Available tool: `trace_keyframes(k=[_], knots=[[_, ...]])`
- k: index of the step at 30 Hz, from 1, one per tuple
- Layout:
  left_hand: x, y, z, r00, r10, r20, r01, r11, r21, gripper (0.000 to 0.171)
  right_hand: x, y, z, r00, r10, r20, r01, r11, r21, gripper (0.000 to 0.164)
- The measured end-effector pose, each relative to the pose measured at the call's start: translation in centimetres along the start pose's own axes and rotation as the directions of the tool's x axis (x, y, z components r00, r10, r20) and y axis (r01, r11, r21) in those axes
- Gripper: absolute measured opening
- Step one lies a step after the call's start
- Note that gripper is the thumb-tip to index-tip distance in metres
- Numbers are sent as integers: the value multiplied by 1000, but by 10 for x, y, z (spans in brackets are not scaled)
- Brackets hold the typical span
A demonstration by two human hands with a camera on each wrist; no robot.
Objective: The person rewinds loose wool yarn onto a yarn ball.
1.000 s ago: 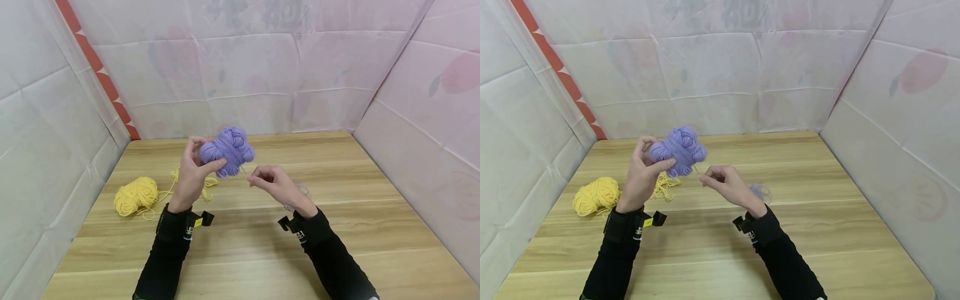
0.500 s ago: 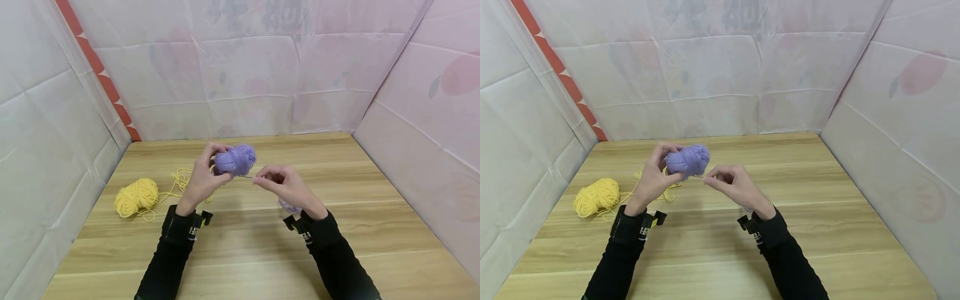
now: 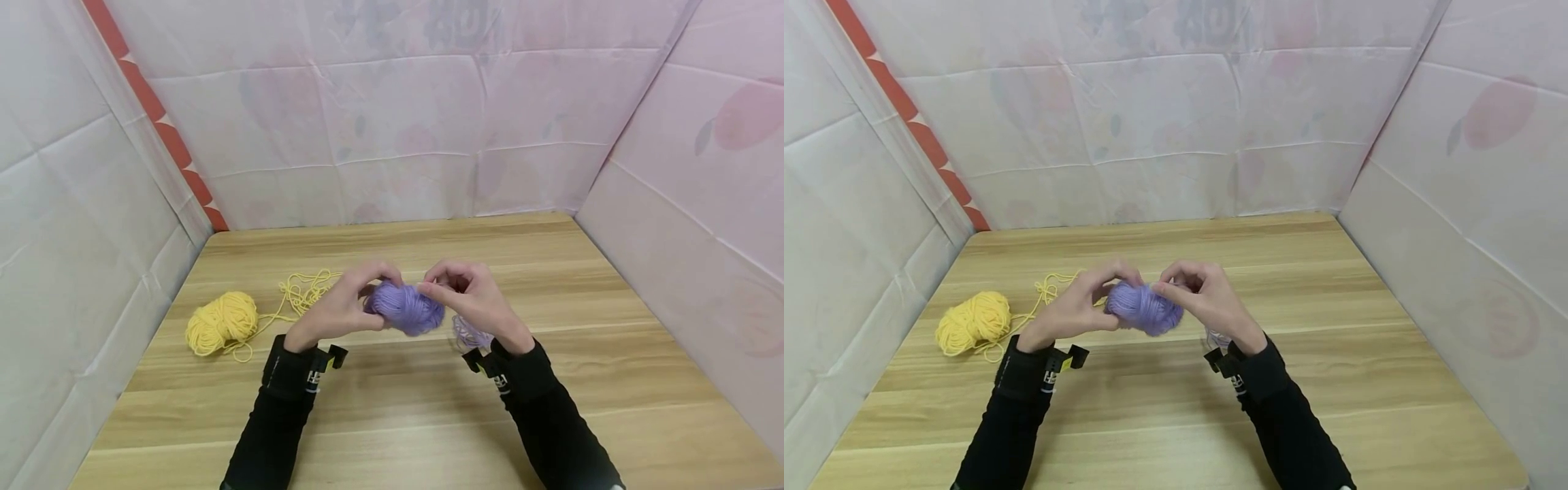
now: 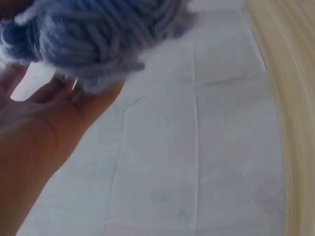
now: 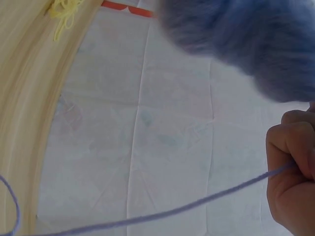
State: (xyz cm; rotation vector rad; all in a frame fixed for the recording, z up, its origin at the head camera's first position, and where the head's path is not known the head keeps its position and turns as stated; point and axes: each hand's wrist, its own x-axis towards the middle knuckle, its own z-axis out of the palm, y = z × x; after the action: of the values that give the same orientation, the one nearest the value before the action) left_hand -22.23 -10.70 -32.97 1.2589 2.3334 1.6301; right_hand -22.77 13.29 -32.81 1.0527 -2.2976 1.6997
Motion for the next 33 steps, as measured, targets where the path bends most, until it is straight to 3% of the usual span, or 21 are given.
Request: trace_keyframes(k=[6,10,14,18,23,27,33], knots=[[-5,3,-3,997,27,74,-8,971,-240,46,5,5,3,997,79,-15,-79,997,24,6],[-6,7,-6,1000,-2,24,10,941,-337,47,8,9,6,994,109,-28,-108,993,43,5],[-6,9,-8,995,-75,-71,49,950,-309,44,9,11,6,989,134,-64,-132,991,37,10],[-5,8,-8,977,-166,-135,131,962,-238,41,8,11,4,972,190,-139,-182,981,69,11],[0,1,-4,937,-247,-249,218,966,-136,40,5,7,2,952,205,-225,-175,974,146,16],[4,-4,2,884,-269,-383,261,963,-72,39,4,2,3,959,134,-248,-111,988,105,16],[11,-7,10,801,-266,-536,247,963,-108,37,5,-2,10,963,-23,-269,36,998,44,13]])
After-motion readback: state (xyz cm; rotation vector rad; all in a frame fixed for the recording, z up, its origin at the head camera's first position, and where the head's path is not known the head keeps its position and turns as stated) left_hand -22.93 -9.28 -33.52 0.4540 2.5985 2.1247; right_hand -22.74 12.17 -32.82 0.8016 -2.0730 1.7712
